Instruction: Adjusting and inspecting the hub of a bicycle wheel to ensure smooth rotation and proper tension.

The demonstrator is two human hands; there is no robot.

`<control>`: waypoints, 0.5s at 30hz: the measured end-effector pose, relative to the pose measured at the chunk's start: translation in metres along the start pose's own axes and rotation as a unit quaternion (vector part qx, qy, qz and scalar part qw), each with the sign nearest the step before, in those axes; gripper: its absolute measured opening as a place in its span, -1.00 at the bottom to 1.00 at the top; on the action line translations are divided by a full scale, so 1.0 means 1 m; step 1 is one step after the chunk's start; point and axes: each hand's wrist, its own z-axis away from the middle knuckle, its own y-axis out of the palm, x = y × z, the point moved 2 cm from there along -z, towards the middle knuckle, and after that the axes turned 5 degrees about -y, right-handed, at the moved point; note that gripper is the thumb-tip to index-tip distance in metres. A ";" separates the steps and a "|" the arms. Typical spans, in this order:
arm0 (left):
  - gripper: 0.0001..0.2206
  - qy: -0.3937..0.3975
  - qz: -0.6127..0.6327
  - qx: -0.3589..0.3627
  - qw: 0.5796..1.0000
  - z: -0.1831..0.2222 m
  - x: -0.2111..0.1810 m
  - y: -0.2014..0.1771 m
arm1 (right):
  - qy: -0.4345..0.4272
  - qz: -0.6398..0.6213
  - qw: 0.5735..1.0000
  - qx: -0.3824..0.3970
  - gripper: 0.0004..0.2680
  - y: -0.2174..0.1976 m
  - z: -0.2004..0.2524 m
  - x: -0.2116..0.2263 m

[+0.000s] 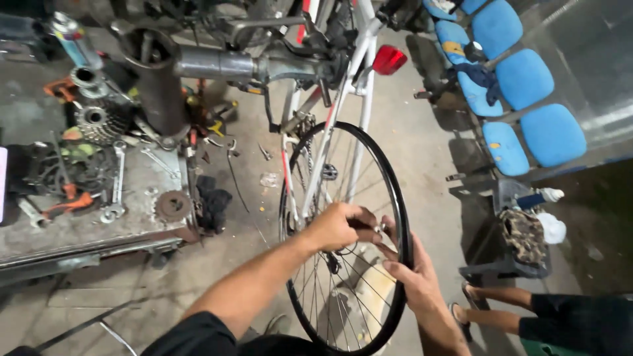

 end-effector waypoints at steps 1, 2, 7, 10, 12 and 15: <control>-0.64 -0.001 -0.001 -0.006 1.000 0.007 0.001 0.004 | -0.001 -0.003 1.000 0.005 -0.41 0.001 -0.005 0.003; -0.69 -0.009 0.006 0.008 1.000 0.013 0.001 0.008 | 0.013 0.054 0.998 -0.039 -0.54 0.001 -0.011 0.005; -0.70 0.125 0.022 -0.053 0.991 -0.030 0.059 0.042 | 0.089 0.043 0.991 -0.092 -0.57 0.013 -0.042 0.024; -0.70 0.305 0.121 -0.100 0.939 -0.051 0.081 0.049 | 0.125 -0.052 0.988 -0.068 -0.50 0.004 -0.052 0.012; -0.72 0.308 0.074 -0.073 0.946 -0.047 0.090 0.062 | 0.153 0.044 0.987 -0.027 -0.42 -0.010 -0.046 0.000; -0.76 0.166 0.076 -0.047 0.982 -0.012 0.050 0.038 | 0.103 0.069 0.992 0.002 -0.48 0.009 -0.055 0.028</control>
